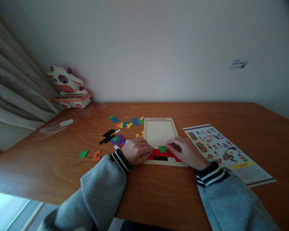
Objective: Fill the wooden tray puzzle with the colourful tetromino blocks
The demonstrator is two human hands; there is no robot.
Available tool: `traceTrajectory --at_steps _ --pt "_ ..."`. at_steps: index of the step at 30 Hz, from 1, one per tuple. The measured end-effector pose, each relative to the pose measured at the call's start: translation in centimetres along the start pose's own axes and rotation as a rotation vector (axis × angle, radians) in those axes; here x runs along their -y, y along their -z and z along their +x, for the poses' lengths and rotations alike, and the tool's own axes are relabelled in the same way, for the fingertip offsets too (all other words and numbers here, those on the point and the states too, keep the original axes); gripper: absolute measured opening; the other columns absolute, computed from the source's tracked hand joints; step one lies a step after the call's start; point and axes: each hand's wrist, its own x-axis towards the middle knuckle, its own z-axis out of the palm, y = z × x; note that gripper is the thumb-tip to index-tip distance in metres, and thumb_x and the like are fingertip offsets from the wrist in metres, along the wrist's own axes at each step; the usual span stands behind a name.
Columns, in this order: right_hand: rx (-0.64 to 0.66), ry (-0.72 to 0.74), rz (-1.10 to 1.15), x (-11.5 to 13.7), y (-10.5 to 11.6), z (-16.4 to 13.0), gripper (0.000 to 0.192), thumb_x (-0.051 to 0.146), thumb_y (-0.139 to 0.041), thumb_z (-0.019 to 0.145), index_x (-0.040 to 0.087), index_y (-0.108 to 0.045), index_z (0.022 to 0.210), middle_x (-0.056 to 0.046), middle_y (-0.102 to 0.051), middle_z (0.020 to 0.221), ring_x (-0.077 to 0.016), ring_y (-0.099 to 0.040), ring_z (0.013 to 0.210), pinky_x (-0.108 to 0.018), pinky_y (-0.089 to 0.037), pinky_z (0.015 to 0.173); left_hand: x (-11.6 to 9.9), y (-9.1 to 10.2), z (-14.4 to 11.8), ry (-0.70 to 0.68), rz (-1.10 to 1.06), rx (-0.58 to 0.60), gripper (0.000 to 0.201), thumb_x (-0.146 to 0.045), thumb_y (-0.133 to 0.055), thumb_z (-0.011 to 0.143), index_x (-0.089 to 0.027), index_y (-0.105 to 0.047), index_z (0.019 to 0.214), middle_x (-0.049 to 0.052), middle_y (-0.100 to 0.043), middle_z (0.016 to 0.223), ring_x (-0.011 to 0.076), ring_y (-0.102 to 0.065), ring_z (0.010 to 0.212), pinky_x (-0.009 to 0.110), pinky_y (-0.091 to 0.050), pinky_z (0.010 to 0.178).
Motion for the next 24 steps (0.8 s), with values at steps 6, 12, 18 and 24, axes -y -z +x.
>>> traceTrajectory --at_steps 6,12,18,24 --pt "0.013 0.071 -0.025 0.4 -0.1 -0.1 0.017 0.037 -0.069 0.086 0.023 -0.069 0.097 -0.004 -0.070 0.092 -0.0204 -0.064 0.088 -0.037 -0.048 0.083 -0.3 0.0 0.3 -0.003 -0.006 0.031 0.025 -0.027 -0.047 0.098 -0.018 -0.070 0.104 0.009 -0.074 0.093 0.0190 -0.067 0.089 0.032 -0.055 0.083" --pt "0.061 0.116 -0.020 -0.5 0.6 -0.4 0.027 0.045 -0.074 0.081 0.026 -0.071 0.099 -0.005 -0.068 0.099 -0.0224 -0.063 0.093 -0.037 -0.050 0.084 -0.2 -0.1 0.2 -0.006 -0.055 0.076 0.024 -0.030 -0.053 0.096 -0.017 -0.068 0.110 0.010 -0.073 0.108 0.0214 -0.065 0.101 0.036 -0.053 0.092" --pt "0.012 0.162 -0.159 -1.2 2.0 -0.7 0.032 0.047 -0.077 0.077 0.025 -0.071 0.099 -0.004 -0.068 0.098 -0.0232 -0.061 0.093 -0.039 -0.046 0.087 0.1 -0.4 -0.2 0.056 -0.064 0.121 0.028 -0.035 -0.055 0.094 -0.018 -0.066 0.114 0.011 -0.069 0.119 0.0237 -0.062 0.108 0.040 -0.051 0.096" --pt "-0.001 0.373 -0.411 -0.1 3.0 -0.7 0.022 0.042 -0.071 0.084 0.023 -0.070 0.095 -0.005 -0.068 0.090 -0.0228 -0.057 0.085 -0.039 -0.039 0.082 0.0 -0.4 -0.2 0.064 -0.118 0.136 0.026 -0.033 -0.052 0.096 -0.020 -0.069 0.110 0.009 -0.071 0.114 0.0211 -0.065 0.101 0.036 -0.052 0.091"
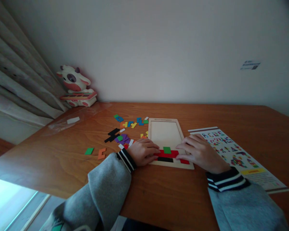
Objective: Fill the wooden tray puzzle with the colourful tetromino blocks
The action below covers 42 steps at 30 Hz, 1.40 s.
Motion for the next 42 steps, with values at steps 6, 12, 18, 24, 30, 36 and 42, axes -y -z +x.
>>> traceTrajectory --at_steps 6,12,18,24,30,36,42 --pt "0.041 0.044 0.000 0.7 0.4 0.4 0.019 0.042 -0.062 0.091 0.026 -0.071 0.092 -0.005 -0.070 0.087 -0.0230 -0.056 0.084 -0.038 -0.039 0.079 0.2 -0.2 -0.1 -0.020 0.045 0.001 0.028 -0.034 -0.051 0.096 -0.022 -0.070 0.112 0.009 -0.070 0.116 0.0207 -0.064 0.101 0.036 -0.052 0.090" --pt "0.038 -0.021 0.148 1.0 -0.2 0.2 0.020 0.044 -0.061 0.091 0.028 -0.073 0.095 -0.006 -0.070 0.085 -0.0235 -0.057 0.083 -0.040 -0.042 0.082 0.4 -0.3 -0.4 -0.029 0.085 0.010 0.025 -0.033 -0.053 0.096 -0.024 -0.071 0.111 0.008 -0.069 0.118 0.0211 -0.063 0.104 0.035 -0.050 0.090" --pt "0.055 -0.060 0.179 0.9 -0.5 0.4 0.019 0.044 -0.063 0.090 0.029 -0.074 0.093 -0.006 -0.071 0.084 -0.0237 -0.059 0.083 -0.041 -0.043 0.082 0.3 -0.3 -0.4 0.000 0.066 0.008 0.024 -0.032 -0.055 0.095 -0.024 -0.072 0.109 0.006 -0.070 0.118 0.0217 -0.063 0.103 0.036 -0.050 0.090" --pt "0.122 -0.740 0.725 3.2 -0.5 -0.4 0.040 0.057 -0.057 0.089 0.023 -0.072 0.105 -0.005 -0.072 0.079 -0.0193 -0.064 0.067 -0.034 -0.052 0.062 0.0 -0.1 -0.3 0.003 0.067 0.013 0.025 -0.033 -0.054 0.095 -0.023 -0.072 0.109 0.007 -0.070 0.118 0.0222 -0.063 0.103 0.037 -0.050 0.090" --pt "0.146 -1.166 1.494 6.3 1.4 -2.6 0.055 0.057 -0.075 0.072 0.022 -0.071 0.115 -0.014 -0.067 0.125 -0.0301 -0.069 0.104 -0.045 -0.057 0.093 -0.1 0.0 -0.2 -0.011 0.088 0.031 0.033 -0.046 -0.057 0.094 -0.022 -0.072 0.110 0.009 -0.069 0.119 0.0240 -0.063 0.104 0.039 -0.049 0.091" --pt "0.119 -1.231 1.751 6.6 3.2 -1.5 0.042 0.047 -0.078 0.072 0.022 -0.074 0.105 -0.014 -0.062 0.134 -0.0344 -0.060 0.121 -0.052 -0.053 0.098 0.0 0.1 -0.3 -0.036 0.095 0.041 0.041 -0.055 -0.058 0.090 -0.021 -0.072 0.110 0.011 -0.068 0.118 0.0255 -0.062 0.105 0.040 -0.049 0.091" --pt "0.078 -1.337 1.810 6.6 2.6 -0.4 0.034 0.037 -0.083 0.069 0.017 -0.075 0.094 -0.015 -0.071 0.116 -0.0289 -0.067 0.110 -0.042 -0.058 0.090 0.0 -0.2 -0.3 -0.026 0.127 0.028 0.041 -0.055 -0.060 0.089 -0.022 -0.072 0.110 0.010 -0.069 0.119 0.0257 -0.063 0.104 0.040 -0.050 0.089"
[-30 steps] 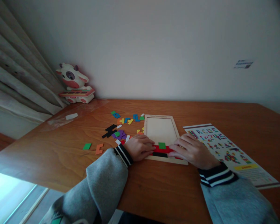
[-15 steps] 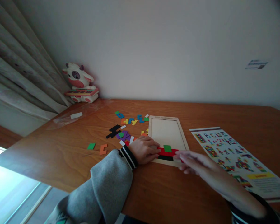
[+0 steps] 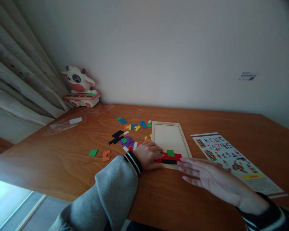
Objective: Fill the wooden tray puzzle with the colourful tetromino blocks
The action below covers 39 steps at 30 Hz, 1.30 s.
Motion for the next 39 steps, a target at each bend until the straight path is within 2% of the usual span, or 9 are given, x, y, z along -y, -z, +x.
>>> traceTrajectory --at_steps 7,12,15,20,24,27,34,37,39 --pt "-0.044 0.070 -0.219 -0.7 -0.7 1.7 0.035 0.031 -0.083 0.072 0.018 -0.072 0.103 -0.009 -0.072 0.099 -0.0182 -0.071 0.085 -0.035 -0.060 0.083 0.0 -0.1 0.0 -0.007 0.015 -0.014 0.042 -0.056 -0.059 0.089 -0.022 -0.072 0.110 0.010 -0.070 0.116 0.0260 -0.064 0.102 0.040 -0.051 0.086" --pt "-0.054 0.125 -0.443 -1.2 -1.2 3.0 0.036 0.041 -0.083 0.069 0.018 -0.074 0.095 -0.008 -0.072 0.093 -0.0172 -0.070 0.079 -0.034 -0.060 0.079 -0.1 -0.5 0.0 -0.002 0.010 -0.033 0.043 -0.058 -0.060 0.088 -0.022 -0.072 0.108 0.010 -0.070 0.114 0.0256 -0.065 0.101 0.040 -0.051 0.088" --pt "-0.069 0.245 -0.655 -0.9 -1.6 3.4 0.039 0.050 -0.077 0.072 0.018 -0.075 0.095 -0.006 -0.073 0.085 -0.0184 -0.068 0.075 -0.033 -0.059 0.071 -0.5 -0.6 0.3 0.061 -0.038 -0.087 0.054 -0.063 -0.063 0.083 -0.017 -0.070 0.112 0.012 -0.071 0.113 0.0271 -0.066 0.102 0.041 -0.051 0.091" --pt "-0.059 0.442 -0.863 0.4 -2.5 3.8 0.044 0.056 -0.065 0.081 0.020 -0.074 0.104 -0.007 -0.075 0.092 -0.0215 -0.068 0.081 -0.035 -0.055 0.075 -1.0 -0.2 0.9 0.136 -0.208 -0.165 0.034 -0.039 -0.051 0.098 -0.016 -0.066 0.118 0.009 -0.074 0.101 0.0175 -0.070 0.090 0.027 -0.054 0.082" --pt "-0.055 0.534 -0.907 1.9 -1.6 4.6 0.043 0.055 -0.060 0.086 0.022 -0.070 0.112 -0.008 -0.074 0.104 -0.0235 -0.069 0.092 -0.037 -0.055 0.083 0.7 0.7 0.3 0.322 -0.091 -0.248 0.029 -0.040 -0.055 0.096 -0.019 -0.071 0.107 0.006 -0.073 0.091 0.0187 -0.068 0.084 0.029 -0.053 0.077" --pt "-0.196 0.653 -1.001 2.8 0.2 5.6 0.043 0.056 -0.058 0.086 0.020 -0.070 0.105 -0.009 -0.074 0.096 -0.0255 -0.068 0.090 -0.039 -0.054 0.080 2.7 1.4 -0.7 0.529 0.087 -0.286 0.023 -0.038 -0.060 0.093 -0.020 -0.075 0.095 0.007 -0.069 0.088 0.0222 -0.064 0.087 0.035 -0.052 0.080" --pt "-0.249 0.761 -1.157 1.1 3.7 7.7 0.040 0.054 -0.053 0.090 0.021 -0.070 0.103 -0.007 -0.072 0.091 -0.0216 -0.066 0.078 -0.035 -0.053 0.069 4.9 0.9 -2.0 0.749 0.206 -0.196 0.023 -0.039 -0.063 0.090 -0.022 -0.074 0.100 0.009 -0.067 0.096 0.0250 -0.062 0.092 0.041 -0.050 0.086" --pt "-0.172 0.845 -1.231 0.5 3.7 7.6 0.038 0.053 -0.060 0.087 0.023 -0.070 0.108 -0.007 -0.071 0.099 -0.0221 -0.066 0.086 -0.035 -0.053 0.076 4.1 0.6 -1.6 0.656 0.176 -0.252 0.027 -0.037 -0.061 0.092 -0.020 -0.070 0.110 0.010 -0.068 0.107 0.0258 -0.062 0.099 0.041 -0.050 0.089" --pt "-0.115 0.889 -1.292 0.4 3.5 7.4 0.038 0.052 -0.063 0.087 0.025 -0.069 0.113 -0.007 -0.070 0.106 -0.0233 -0.065 0.095 -0.037 -0.052 0.085 3.1 0.3 -0.9 0.431 0.083 -0.246 0.027 -0.034 -0.055 0.095 -0.020 -0.069 0.113 0.009 -0.070 0.110 0.0235 -0.062 0.101 0.039 -0.050 0.091"
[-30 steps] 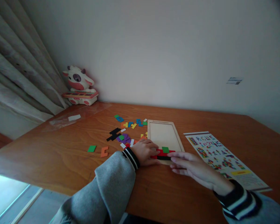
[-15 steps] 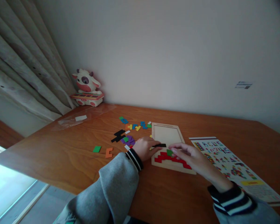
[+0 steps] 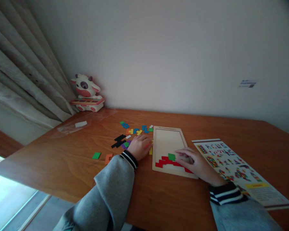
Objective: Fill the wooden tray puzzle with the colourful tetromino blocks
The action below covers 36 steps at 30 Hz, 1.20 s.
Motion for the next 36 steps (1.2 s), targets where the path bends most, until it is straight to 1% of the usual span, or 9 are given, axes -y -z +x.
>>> traceTrajectory --at_steps 2,3,5,8,11,16,22,28,36 --pt "0.023 0.037 -0.059 0.3 0.0 0.0 0.041 0.052 -0.063 0.087 0.027 -0.067 0.118 -0.007 -0.069 0.109 -0.0242 -0.064 0.100 -0.040 -0.051 0.090 -1.4 -0.3 0.0 -0.238 -0.121 0.067 0.026 -0.032 -0.052 0.097 -0.019 -0.070 0.111 0.007 -0.072 0.110 0.0208 -0.064 0.099 0.035 -0.050 0.092" --pt "0.028 0.044 -0.095 0.4 0.0 0.0 0.043 0.053 -0.063 0.087 0.027 -0.066 0.121 -0.007 -0.068 0.111 -0.0246 -0.064 0.101 -0.041 -0.050 0.091 -2.1 -0.4 0.0 -0.327 -0.165 0.097 0.027 -0.033 -0.051 0.098 -0.019 -0.070 0.111 0.007 -0.073 0.111 0.0200 -0.064 0.099 0.034 -0.050 0.092" --pt "0.027 0.049 -0.160 0.6 -0.1 -0.1 0.044 0.054 -0.062 0.087 0.028 -0.066 0.122 -0.007 -0.067 0.110 -0.0249 -0.063 0.100 -0.042 -0.050 0.091 -3.1 -0.8 -0.1 -0.416 -0.213 0.129 0.027 -0.033 -0.052 0.098 -0.019 -0.069 0.113 0.006 -0.074 0.112 0.0196 -0.064 0.098 0.033 -0.051 0.092" --pt "0.031 0.067 -0.204 0.7 -0.3 -0.2 0.037 0.050 -0.062 0.089 0.028 -0.069 0.117 -0.007 -0.066 0.106 -0.0240 -0.064 0.098 -0.042 -0.050 0.089 -3.7 -1.2 -0.2 -0.437 -0.235 0.153 0.027 -0.032 -0.053 0.097 -0.018 -0.069 0.113 0.006 -0.074 0.111 0.0196 -0.065 0.097 0.033 -0.051 0.090" --pt "0.025 0.087 -0.210 0.7 -0.3 -0.3 0.032 0.048 -0.062 0.089 0.029 -0.070 0.114 -0.006 -0.066 0.105 -0.0232 -0.064 0.096 -0.041 -0.050 0.087 -3.5 -1.5 -0.3 -0.445 -0.247 0.155 0.025 -0.031 -0.054 0.097 -0.018 -0.070 0.111 0.006 -0.074 0.110 0.0184 -0.065 0.097 0.031 -0.052 0.090" --pt "0.021 0.081 -0.213 1.0 -0.2 -0.3 0.036 0.052 -0.064 0.087 0.028 -0.071 0.113 -0.006 -0.065 0.105 -0.0236 -0.063 0.096 -0.041 -0.050 0.087 -3.2 -1.6 -0.3 -0.463 -0.230 0.155 0.024 -0.030 -0.053 0.098 -0.019 -0.072 0.107 0.006 -0.074 0.109 0.0174 -0.065 0.098 0.030 -0.051 0.090" --pt "0.023 0.069 -0.221 1.4 -0.1 -0.4 0.033 0.050 -0.065 0.087 0.030 -0.070 0.112 -0.005 -0.065 0.103 -0.0232 -0.064 0.094 -0.040 -0.051 0.085 -3.4 -1.4 -0.4 -0.462 -0.204 0.160 0.026 -0.036 -0.054 0.097 -0.021 -0.075 0.102 0.007 -0.072 0.113 0.0186 -0.066 0.098 0.032 -0.052 0.089" --pt "0.037 0.085 -0.222 0.8 -0.4 -0.4 0.032 0.051 -0.063 0.088 0.030 -0.070 0.112 -0.005 -0.064 0.105 -0.0236 -0.064 0.096 -0.042 -0.050 0.087 -3.6 -1.5 -0.4 -0.493 -0.208 0.138 0.029 -0.036 -0.053 0.098 -0.017 -0.075 0.099 0.009 -0.073 0.111 0.0188 -0.068 0.097 0.032 -0.054 0.089" --pt "0.036 0.075 -0.218 0.9 -0.4 -0.4 0.034 0.053 -0.061 0.088 0.030 -0.069 0.111 -0.005 -0.064 0.104 -0.0234 -0.063 0.096 -0.041 -0.050 0.088 -3.6 -1.6 -0.4 -0.507 -0.238 0.114 0.028 -0.033 -0.053 0.098 -0.016 -0.075 0.097 0.008 -0.073 0.112 0.0198 -0.068 0.103 0.032 -0.054 0.094"
